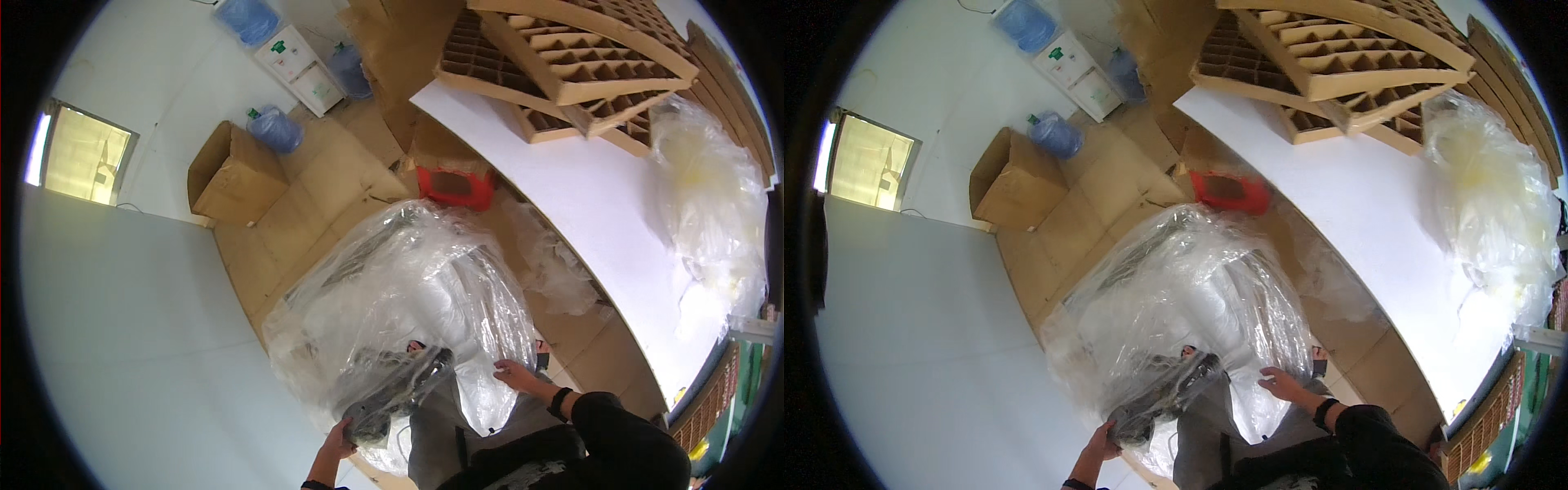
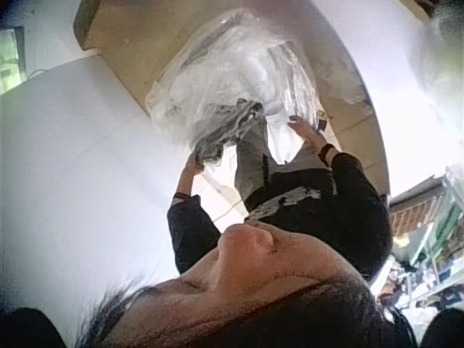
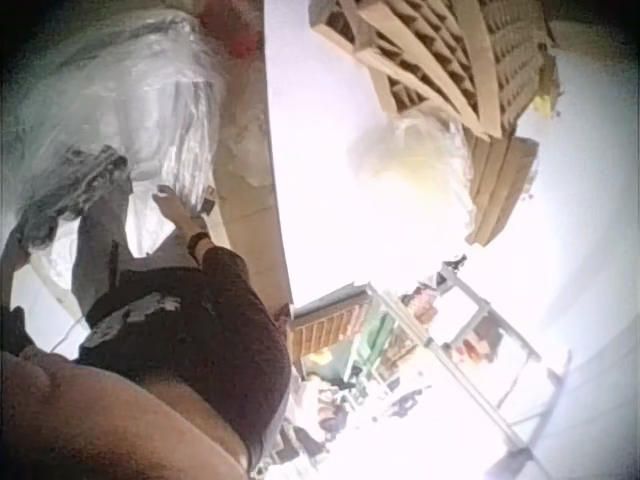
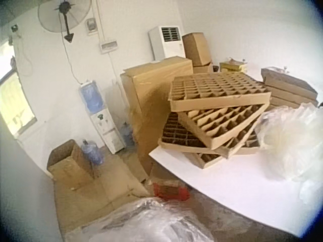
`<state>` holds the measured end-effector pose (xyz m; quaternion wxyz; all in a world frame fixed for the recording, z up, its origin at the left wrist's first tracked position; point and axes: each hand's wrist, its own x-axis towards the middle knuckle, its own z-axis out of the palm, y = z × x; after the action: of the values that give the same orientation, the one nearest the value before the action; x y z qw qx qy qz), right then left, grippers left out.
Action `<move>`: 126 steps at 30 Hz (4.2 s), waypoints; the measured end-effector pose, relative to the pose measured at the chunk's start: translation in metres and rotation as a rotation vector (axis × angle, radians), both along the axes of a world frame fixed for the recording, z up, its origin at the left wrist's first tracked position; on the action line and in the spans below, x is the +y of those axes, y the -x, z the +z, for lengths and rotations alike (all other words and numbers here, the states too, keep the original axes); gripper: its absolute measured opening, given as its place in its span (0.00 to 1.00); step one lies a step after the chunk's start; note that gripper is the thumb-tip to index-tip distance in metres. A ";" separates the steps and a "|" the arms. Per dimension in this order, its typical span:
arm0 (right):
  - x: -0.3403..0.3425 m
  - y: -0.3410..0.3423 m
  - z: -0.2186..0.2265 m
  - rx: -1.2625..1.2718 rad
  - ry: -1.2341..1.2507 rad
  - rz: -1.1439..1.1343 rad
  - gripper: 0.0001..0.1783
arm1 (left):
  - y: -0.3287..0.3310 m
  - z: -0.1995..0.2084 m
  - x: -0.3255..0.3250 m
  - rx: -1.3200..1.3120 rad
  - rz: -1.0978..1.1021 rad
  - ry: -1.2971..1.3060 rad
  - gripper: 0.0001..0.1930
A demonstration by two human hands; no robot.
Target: Assembling small electronic components into a housing on a production line.
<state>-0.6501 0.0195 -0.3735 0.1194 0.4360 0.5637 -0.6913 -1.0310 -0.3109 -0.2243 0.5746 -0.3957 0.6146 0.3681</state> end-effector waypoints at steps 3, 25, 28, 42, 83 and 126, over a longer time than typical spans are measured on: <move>0.004 -0.023 -0.011 -0.160 0.023 -0.122 0.35 | -0.036 0.060 0.039 -0.044 -0.301 0.061 0.21; 0.037 -0.128 0.051 0.141 0.849 0.100 0.44 | -0.223 0.294 0.081 0.241 -0.803 -0.539 0.29; 0.050 -0.119 0.040 0.713 0.510 0.177 0.39 | -0.236 0.332 0.096 0.384 -0.862 -0.724 0.30; 0.185 -0.138 0.412 0.797 0.514 -0.215 0.37 | -0.244 0.504 0.144 0.753 -0.485 -0.479 0.30; 0.050 -0.559 0.220 -0.372 -0.644 -1.081 0.65 | -0.530 -0.001 0.439 0.260 -1.388 -1.097 0.38; -0.176 -0.748 0.333 0.125 -0.640 -0.729 0.21 | -0.810 0.111 0.436 1.634 -2.231 -1.169 0.27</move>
<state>0.0981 -0.1569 -0.0408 -0.3047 0.5775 0.5645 -0.5050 -0.2212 0.1255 -0.1135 0.1327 0.8511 0.5052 0.0532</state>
